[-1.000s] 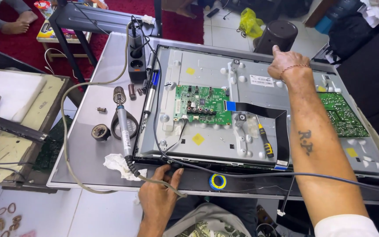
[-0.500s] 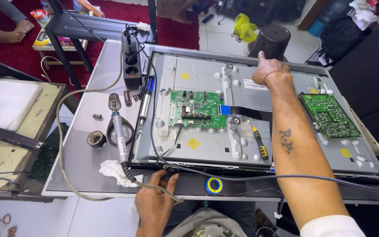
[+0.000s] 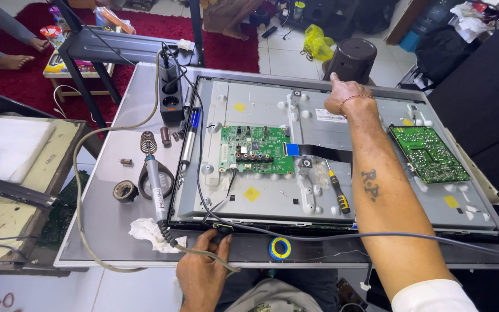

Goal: Installing a main circuit board into a television chassis and connecting various ribbon cables.

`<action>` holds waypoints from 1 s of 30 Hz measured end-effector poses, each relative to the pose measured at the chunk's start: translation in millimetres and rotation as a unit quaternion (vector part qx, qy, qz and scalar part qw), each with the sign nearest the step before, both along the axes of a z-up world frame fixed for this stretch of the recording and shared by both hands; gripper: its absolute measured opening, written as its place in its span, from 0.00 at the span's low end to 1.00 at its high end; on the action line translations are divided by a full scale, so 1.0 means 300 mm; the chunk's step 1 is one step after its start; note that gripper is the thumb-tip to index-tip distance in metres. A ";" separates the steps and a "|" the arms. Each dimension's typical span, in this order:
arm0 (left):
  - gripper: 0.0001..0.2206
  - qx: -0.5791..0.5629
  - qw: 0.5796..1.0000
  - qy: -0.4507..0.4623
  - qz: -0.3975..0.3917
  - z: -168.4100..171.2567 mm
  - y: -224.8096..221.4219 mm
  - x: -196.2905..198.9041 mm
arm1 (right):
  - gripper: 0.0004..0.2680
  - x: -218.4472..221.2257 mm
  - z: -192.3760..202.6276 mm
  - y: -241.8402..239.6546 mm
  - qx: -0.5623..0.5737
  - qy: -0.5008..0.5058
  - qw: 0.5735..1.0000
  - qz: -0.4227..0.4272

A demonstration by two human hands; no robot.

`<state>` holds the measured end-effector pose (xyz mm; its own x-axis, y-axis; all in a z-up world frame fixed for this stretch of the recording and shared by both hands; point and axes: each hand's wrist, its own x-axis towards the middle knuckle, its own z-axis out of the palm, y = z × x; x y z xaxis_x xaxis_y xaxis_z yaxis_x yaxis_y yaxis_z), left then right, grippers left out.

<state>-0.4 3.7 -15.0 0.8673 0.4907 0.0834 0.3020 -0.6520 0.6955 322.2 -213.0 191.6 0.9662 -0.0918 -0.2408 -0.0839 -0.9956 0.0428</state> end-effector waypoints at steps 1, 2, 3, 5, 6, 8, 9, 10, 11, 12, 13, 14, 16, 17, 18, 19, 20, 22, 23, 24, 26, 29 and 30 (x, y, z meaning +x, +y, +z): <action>0.20 0.000 1.000 -0.020 0.000 0.002 0.000 -0.006 | 0.30 -0.004 -0.006 -0.001 0.000 0.000 1.000 0.006; 0.20 0.000 1.000 -0.020 0.000 0.006 -0.002 -0.004 | 0.30 0.008 -0.014 -0.010 0.000 0.001 1.000 0.006; 0.21 -0.013 1.000 -0.018 0.007 0.011 -0.004 -0.001 | 0.21 0.021 -0.022 -0.018 -0.013 -0.020 0.999 0.031; 0.22 -0.025 0.999 -0.012 0.016 0.029 -0.001 -0.005 | 0.14 -0.034 0.005 0.005 -0.024 -0.037 0.997 0.060; 0.22 -0.051 0.998 -0.023 0.016 0.042 0.000 -0.011 | 0.20 -0.101 0.045 0.035 -0.014 -0.044 0.995 0.087; 0.21 -0.076 0.996 -0.034 0.020 0.055 0.003 -0.015 | 0.27 -0.227 0.077 0.061 -0.002 -0.051 0.992 0.118; 0.22 -0.067 0.997 -0.025 0.013 0.055 0.006 -0.014 | 0.25 -0.285 0.067 0.058 0.016 -0.086 0.981 0.171; 0.23 -0.059 0.998 -0.017 0.007 0.053 0.003 -0.015 | 0.23 -0.342 0.060 0.054 0.033 -0.121 0.966 0.226; 0.23 -0.060 0.998 -0.017 0.013 0.040 0.000 -0.016 | 0.23 -0.396 0.054 0.062 0.033 -0.120 0.965 0.232; 0.21 -0.034 0.999 -0.029 0.015 0.029 -0.001 -0.010 | 0.24 -0.449 0.049 0.061 0.023 -0.096 0.968 0.232; 0.19 -0.008 0.999 -0.041 0.018 0.018 -0.005 -0.003 | 0.25 -0.501 0.045 0.059 0.013 -0.071 0.970 0.231; 0.19 -0.006 0.999 -0.039 0.020 0.040 -0.005 -0.007 | 0.25 -0.504 0.017 0.035 0.015 -0.070 0.970 0.233; 0.27 -0.075 0.997 0.013 0.029 0.081 -0.009 -0.011 | 0.23 -0.507 -0.039 -0.016 0.018 -0.080 0.973 0.218; 0.27 -0.074 0.997 0.014 0.029 0.085 -0.007 -0.005 | 0.23 -0.529 -0.036 -0.026 0.019 -0.079 0.973 0.218; 0.23 -0.069 0.997 0.006 0.026 0.087 -0.008 -0.001 | 0.23 -0.549 -0.032 -0.036 0.036 -0.094 0.973 0.208; 0.20 -0.064 0.998 -0.002 0.024 0.089 -0.008 0.003 | 0.23 -0.570 -0.028 -0.046 0.053 -0.109 0.973 0.198; 0.20 -0.064 0.998 0.000 0.025 0.082 -0.008 0.001 | 0.23 -0.588 -0.044 -0.057 0.054 -0.107 0.973 0.199; 0.20 -0.031 0.999 0.024 0.016 0.070 -0.007 0.002 | 0.22 -0.621 -0.072 -0.079 0.086 -0.157 0.955 0.236; 0.20 -0.031 0.999 0.023 0.017 0.062 -0.008 0.008 | 0.22 -0.629 -0.086 -0.079 0.086 -0.158 0.955 0.237; 0.20 -0.022 1.000 0.008 0.018 0.054 -0.008 0.007 | 0.22 -0.642 -0.104 -0.078 0.106 -0.161 0.946 0.260; 0.20 -0.013 1.000 -0.006 0.020 0.039 -0.008 0.004 | 0.22 -0.664 -0.140 -0.075 0.127 -0.164 0.937 0.283; 0.21 0.000 0.999 -0.030 0.019 0.030 -0.009 0.012 | 0.22 -0.681 -0.184 -0.069 0.127 -0.152 0.936 0.290; 0.20 0.010 0.999 -0.040 0.014 0.029 -0.010 0.009 | 0.22 -0.689 -0.199 -0.070 0.145 -0.154 0.931 0.297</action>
<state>2.3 0.8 -6.2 0.8440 0.5116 0.1613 0.2638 -0.6577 0.7056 115.6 -234.1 131.9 0.8528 0.5071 0.1247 0.5219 -0.8357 -0.1710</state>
